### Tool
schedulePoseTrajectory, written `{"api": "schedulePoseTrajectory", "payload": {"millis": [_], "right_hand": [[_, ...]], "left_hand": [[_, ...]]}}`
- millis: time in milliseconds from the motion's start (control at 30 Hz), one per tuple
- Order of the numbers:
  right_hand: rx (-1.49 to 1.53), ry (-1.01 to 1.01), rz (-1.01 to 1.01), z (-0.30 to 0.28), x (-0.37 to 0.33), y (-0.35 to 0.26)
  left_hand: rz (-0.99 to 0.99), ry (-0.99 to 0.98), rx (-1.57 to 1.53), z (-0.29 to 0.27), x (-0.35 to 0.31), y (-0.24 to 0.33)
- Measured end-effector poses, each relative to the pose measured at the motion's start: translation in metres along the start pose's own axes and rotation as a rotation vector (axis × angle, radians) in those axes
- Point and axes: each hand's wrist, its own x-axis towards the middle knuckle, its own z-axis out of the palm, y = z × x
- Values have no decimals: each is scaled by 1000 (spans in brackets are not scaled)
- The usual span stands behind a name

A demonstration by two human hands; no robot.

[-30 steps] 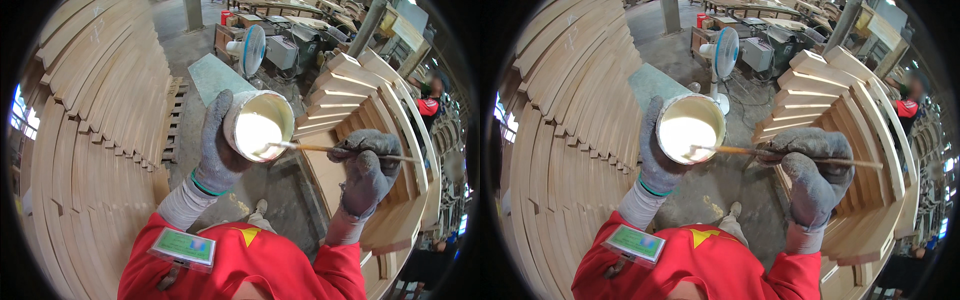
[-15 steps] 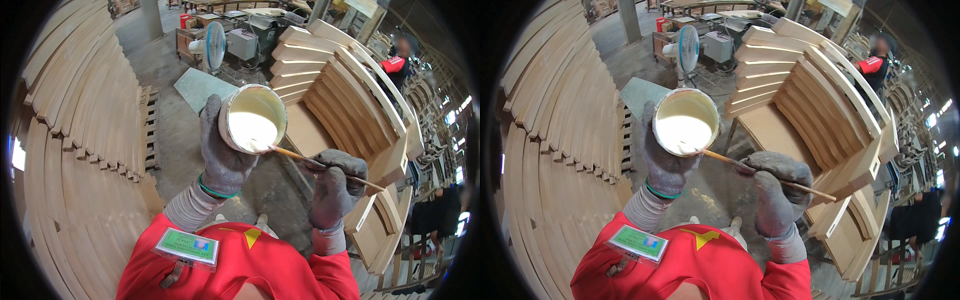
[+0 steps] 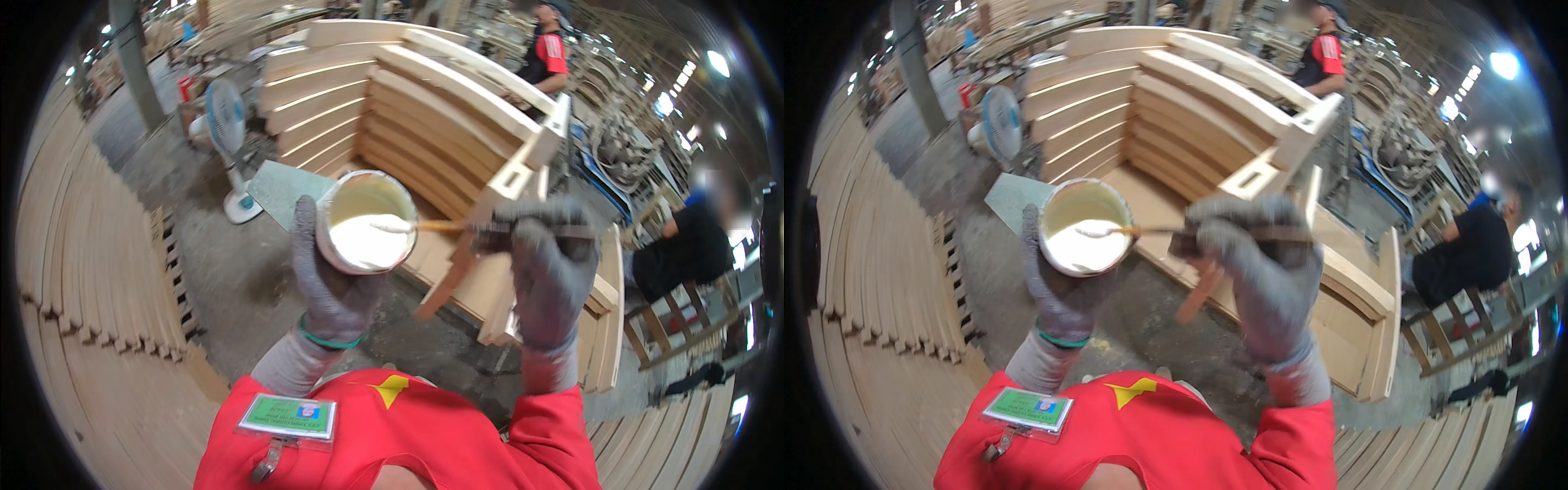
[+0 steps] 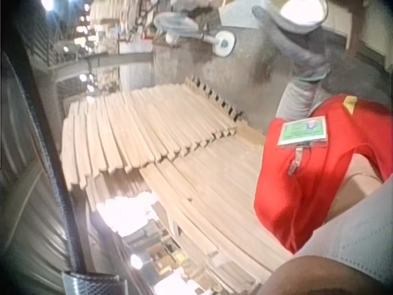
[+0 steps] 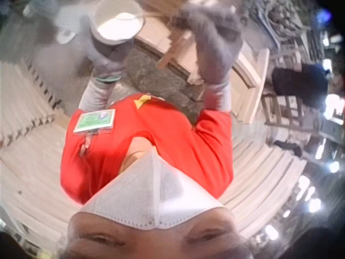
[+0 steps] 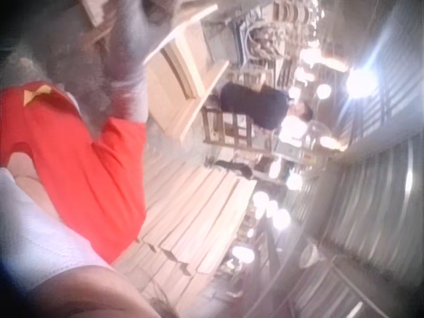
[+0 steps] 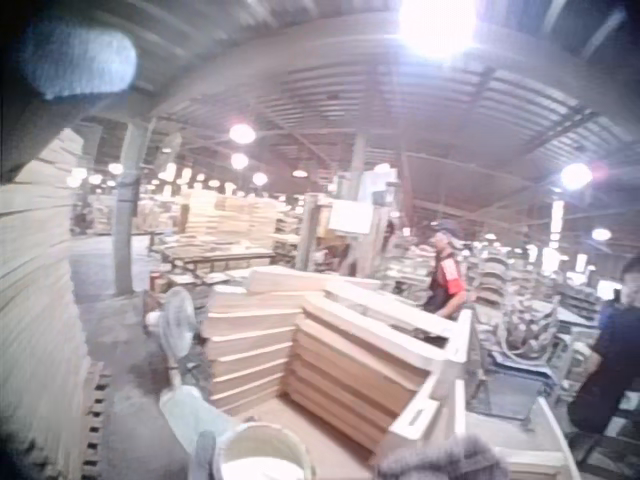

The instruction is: The person repeatedly picks up wooden chair frames from a stack, applies a white liquid to the joints using a brush, and places them back on the stack. The task is performed in a repetitive cycle of lifting, applying, and restacking.

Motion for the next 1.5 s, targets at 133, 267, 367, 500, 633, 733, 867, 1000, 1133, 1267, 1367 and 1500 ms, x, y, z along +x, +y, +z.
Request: {"api": "schedulePoseTrajectory", "payload": {"millis": [133,267,367,500,633,733,867,1000,1133,1267,1367,1500], "right_hand": [[-144,-136,-36,-80,75,-42],[-309,-242,60,-114,130,-52],[-377,-303,115,-119,149,-37],[-314,-382,175,-117,158,-19],[-289,-401,193,-115,159,-12],[-278,-394,195,-113,157,-10],[-315,-380,169,-115,158,-12],[-369,-392,76,-127,168,-19],[-425,-391,41,-126,168,-23],[-498,-414,21,-122,167,-25],[-514,-462,29,-118,164,-24],[-479,-498,18,-107,158,-24]], "left_hand": [[-328,-45,-131,20,4,-45],[-335,-59,-81,30,1,-65],[-257,12,-111,29,1,-76],[-181,25,-70,30,0,-81],[-169,41,-63,22,0,-80],[-157,37,-85,20,-1,-81],[-146,30,-38,21,-1,-83],[-124,-1,-42,19,1,-86],[-83,14,-4,11,2,-84],[-108,39,-33,12,3,-85],[-152,48,-54,21,1,-84],[-128,19,-18,23,0,-84]]}}
